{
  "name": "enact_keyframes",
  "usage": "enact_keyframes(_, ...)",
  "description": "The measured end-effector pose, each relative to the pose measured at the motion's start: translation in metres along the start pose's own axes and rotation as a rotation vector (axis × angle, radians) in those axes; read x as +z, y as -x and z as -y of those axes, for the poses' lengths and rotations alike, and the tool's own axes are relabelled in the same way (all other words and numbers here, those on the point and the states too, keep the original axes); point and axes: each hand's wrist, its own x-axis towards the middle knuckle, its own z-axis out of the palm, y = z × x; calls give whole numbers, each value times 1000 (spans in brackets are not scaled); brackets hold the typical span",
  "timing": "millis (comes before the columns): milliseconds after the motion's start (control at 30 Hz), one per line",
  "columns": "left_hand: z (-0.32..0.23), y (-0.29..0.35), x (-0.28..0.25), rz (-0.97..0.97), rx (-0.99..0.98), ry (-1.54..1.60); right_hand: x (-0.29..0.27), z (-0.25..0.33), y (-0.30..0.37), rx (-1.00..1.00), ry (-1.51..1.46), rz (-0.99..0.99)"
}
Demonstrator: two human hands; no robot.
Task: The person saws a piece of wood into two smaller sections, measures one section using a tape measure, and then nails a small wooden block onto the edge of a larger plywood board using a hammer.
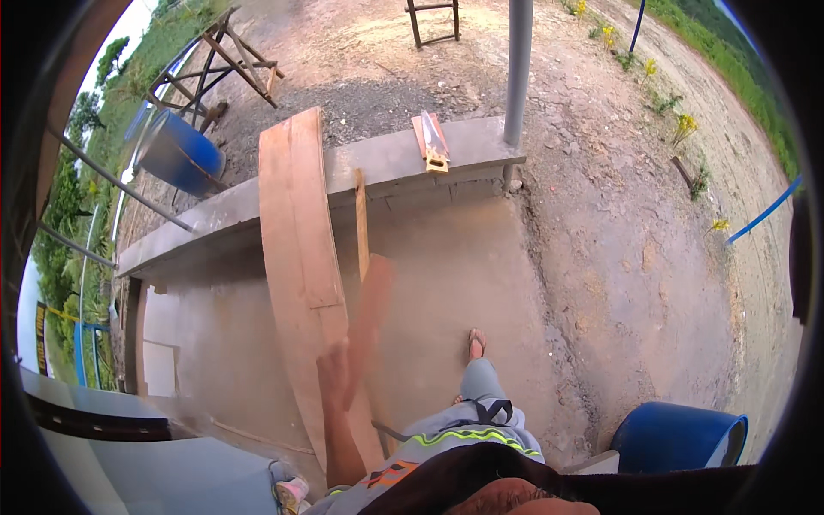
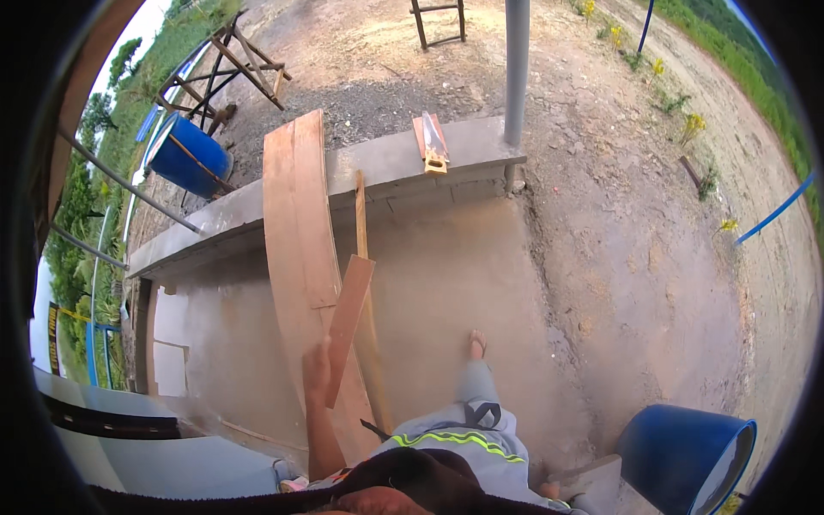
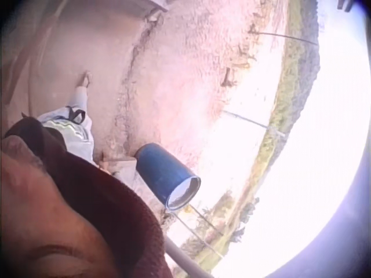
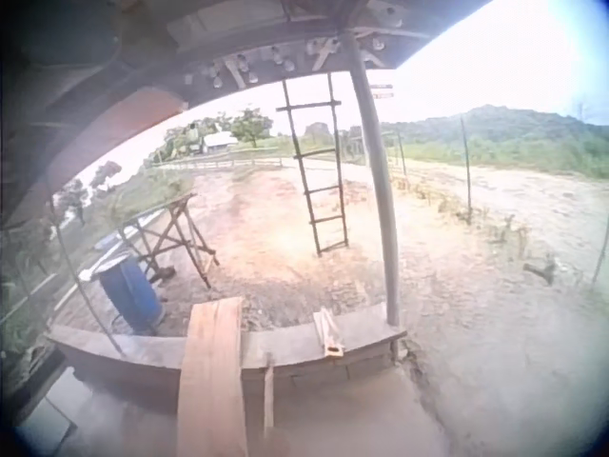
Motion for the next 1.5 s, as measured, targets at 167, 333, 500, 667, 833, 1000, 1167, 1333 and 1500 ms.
enact_keyframes(167, -51, -179, 44, 13, -75, -73, 67, 177, -80, 209, -20, 241)
enact_keyframes(333, -97, -327, 76, 43, -116, -183, 92, 547, -248, -348, -38, 84)
enact_keyframes(500, -31, -482, 119, 175, -46, -315, 62, 980, -294, -758, -31, -60)
enact_keyframes(667, -87, -650, 185, 314, -232, -373, 132, 1194, -260, -813, 59, 42)
enact_keyframes(833, -121, -799, 258, 504, 55, -417, 231, 1237, -279, -921, 332, -323)
enact_keyframes(1000, -159, -914, 358, 621, 502, -521, 267, 1249, -281, -874, 403, -487)
enact_keyframes(1167, -267, -916, 509, 826, 949, -537, 254, 1266, -290, -825, 359, -412)
enact_keyframes(1333, -366, -858, 610, 934, 1335, -592, 174, 1199, -246, -891, -277, -487)
enact_keyframes(1500, -401, -784, 686, 1062, 1642, -625, 115, 1036, -107, -495, -660, -383)
